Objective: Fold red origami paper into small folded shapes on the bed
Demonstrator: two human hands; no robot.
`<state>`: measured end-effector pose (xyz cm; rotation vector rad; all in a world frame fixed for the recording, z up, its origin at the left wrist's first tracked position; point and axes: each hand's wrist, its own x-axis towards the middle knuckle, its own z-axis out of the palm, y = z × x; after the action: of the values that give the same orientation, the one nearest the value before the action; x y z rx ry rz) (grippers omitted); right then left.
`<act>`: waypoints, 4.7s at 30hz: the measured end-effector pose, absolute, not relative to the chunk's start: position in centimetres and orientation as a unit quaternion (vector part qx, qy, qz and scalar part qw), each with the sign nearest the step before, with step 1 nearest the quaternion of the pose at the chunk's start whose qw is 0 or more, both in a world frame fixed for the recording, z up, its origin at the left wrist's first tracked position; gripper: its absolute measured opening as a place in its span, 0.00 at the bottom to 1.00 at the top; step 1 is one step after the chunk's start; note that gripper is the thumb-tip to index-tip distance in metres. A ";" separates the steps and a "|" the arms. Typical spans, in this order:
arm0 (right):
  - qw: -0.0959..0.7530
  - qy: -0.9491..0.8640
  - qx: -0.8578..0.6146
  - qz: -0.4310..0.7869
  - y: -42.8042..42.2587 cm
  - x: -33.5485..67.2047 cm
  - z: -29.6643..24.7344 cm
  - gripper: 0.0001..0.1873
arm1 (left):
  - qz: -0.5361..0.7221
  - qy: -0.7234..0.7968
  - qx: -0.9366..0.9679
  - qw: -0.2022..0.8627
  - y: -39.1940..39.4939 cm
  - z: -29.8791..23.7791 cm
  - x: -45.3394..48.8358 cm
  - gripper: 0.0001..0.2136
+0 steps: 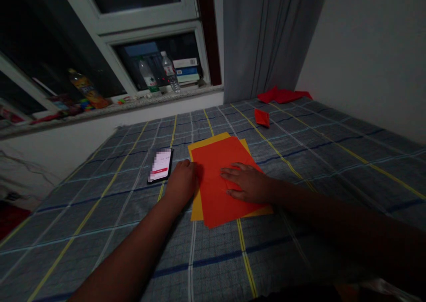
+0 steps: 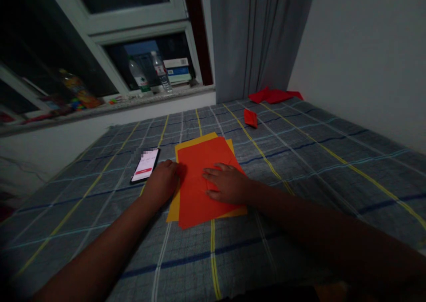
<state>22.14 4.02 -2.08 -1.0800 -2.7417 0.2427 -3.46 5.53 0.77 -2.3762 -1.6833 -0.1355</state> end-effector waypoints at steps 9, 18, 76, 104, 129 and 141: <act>0.140 -0.915 -0.364 0.106 4.1 22.0 -2.6 0.35 | -0.095 -0.452 -0.887 0.000 1.4 0.6 0.9 0.16; 0.415 -0.767 -0.469 0.135 6.5 22.4 -3.9 0.23 | -0.060 -0.472 -0.879 0.022 0.9 1.4 0.7 0.20; 0.165 -0.931 -0.268 0.184 4.3 24.4 0.1 0.30 | -0.060 -0.348 -0.925 -0.143 2.1 1.5 -2.2 0.25; 0.165 -0.937 -0.245 0.183 4.9 24.9 -0.7 0.31 | -0.043 -0.353 -0.910 -0.215 2.7 1.8 -2.8 0.26; 0.145 -0.921 -0.360 0.044 3.6 23.7 1.1 0.13 | -0.141 -0.350 -0.917 -0.129 2.8 1.1 -2.0 0.13; 0.136 -0.934 -0.312 0.107 4.4 24.1 0.5 0.14 | -0.159 -0.348 -0.908 -0.169 3.4 0.8 -2.4 0.12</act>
<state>24.11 4.41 0.51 -0.9027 -2.7045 0.3104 -2.42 3.44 0.81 -3.2080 -1.2298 -0.5608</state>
